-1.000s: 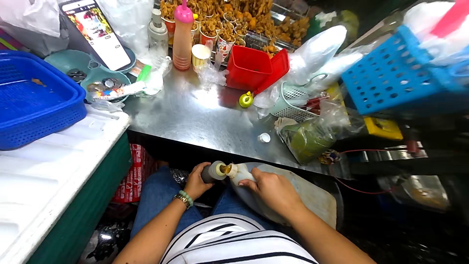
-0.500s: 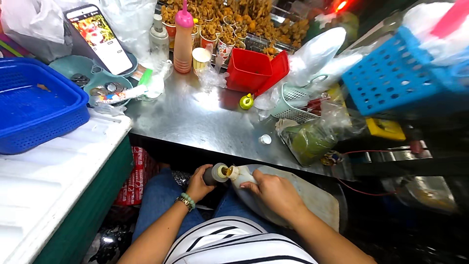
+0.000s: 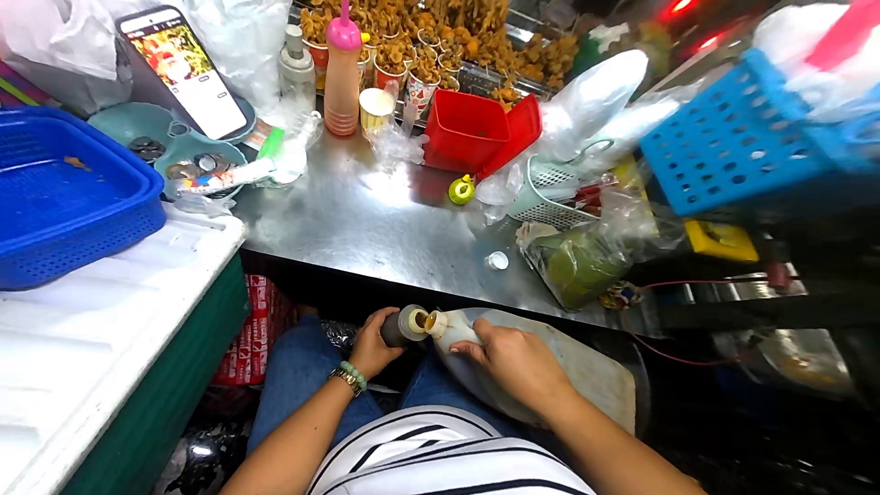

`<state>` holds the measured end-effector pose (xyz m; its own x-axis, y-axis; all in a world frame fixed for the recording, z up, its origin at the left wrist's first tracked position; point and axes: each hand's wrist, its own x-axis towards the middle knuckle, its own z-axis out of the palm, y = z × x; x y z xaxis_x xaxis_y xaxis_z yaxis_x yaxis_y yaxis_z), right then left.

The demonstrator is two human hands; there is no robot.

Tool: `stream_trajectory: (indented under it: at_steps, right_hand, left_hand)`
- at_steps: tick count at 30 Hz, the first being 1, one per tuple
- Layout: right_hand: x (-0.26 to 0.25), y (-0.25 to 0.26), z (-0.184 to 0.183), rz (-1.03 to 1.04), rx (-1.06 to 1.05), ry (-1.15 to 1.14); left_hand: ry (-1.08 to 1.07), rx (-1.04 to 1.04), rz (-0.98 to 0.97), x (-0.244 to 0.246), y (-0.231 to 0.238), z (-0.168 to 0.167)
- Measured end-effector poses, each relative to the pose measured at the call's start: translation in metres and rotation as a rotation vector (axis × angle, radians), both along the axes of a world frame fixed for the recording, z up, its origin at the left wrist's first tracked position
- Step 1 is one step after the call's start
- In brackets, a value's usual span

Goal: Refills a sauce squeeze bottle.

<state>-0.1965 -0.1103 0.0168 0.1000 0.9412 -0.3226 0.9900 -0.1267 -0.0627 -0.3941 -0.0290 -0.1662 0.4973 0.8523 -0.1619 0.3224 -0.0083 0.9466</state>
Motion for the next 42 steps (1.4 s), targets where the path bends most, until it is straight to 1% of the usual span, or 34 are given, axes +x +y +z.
stream_trajectory:
  at_steps: [8, 11, 19, 21, 24, 27, 29, 32, 34, 36, 38, 42]
  right_hand:
    - [0.004, -0.005, -0.003, 0.029, 0.083, 0.003]
    - [0.012, -0.012, -0.005, 0.043, 0.166, 0.037]
    - [0.055, -0.033, -0.003, 0.089, 0.41, 0.155]
    - [0.072, -0.04, 0.001, 0.047, 0.472, 0.215]
    - [0.097, -0.053, 0.016, -0.09, 0.591, 0.328]
    - [0.107, -0.062, 0.035, -0.191, 0.801, 0.468]
    - [0.107, -0.061, 0.053, -0.188, 0.935, 0.609]
    - [0.105, -0.044, 0.076, -0.093, 1.052, 0.759]
    - [0.099, -0.019, 0.08, -0.042, 1.088, 0.842]
    - [0.087, 0.013, 0.075, -0.034, 1.11, 0.914]
    - [0.069, 0.049, 0.065, -0.044, 1.141, 0.939]
    - [0.042, 0.118, 0.033, -0.117, 1.234, 0.946]
  left_hand:
    - [-0.007, -0.01, -0.008, 0.002, -0.001, 0.005]
    - [-0.058, -0.005, -0.015, 0.004, -0.003, 0.009]
    - [-0.167, 0.005, -0.124, 0.024, -0.008, 0.044]
    - [-0.203, 0.007, -0.14, 0.029, -0.009, 0.053]
    - [-0.284, -0.006, -0.134, 0.03, -0.01, 0.068]
    - [-0.368, 0.038, -0.059, 0.024, -0.008, 0.087]
    - [-0.392, 0.118, 0.01, 0.017, -0.004, 0.098]
    - [-0.376, 0.239, 0.128, 0.001, 0.003, 0.109]
    - [-0.345, 0.309, 0.204, -0.011, 0.007, 0.111]
    - [-0.308, 0.366, 0.276, -0.025, 0.01, 0.112]
    - [-0.253, 0.395, 0.336, -0.041, 0.01, 0.113]
    - [-0.193, 0.357, 0.415, -0.062, 0.009, 0.117]
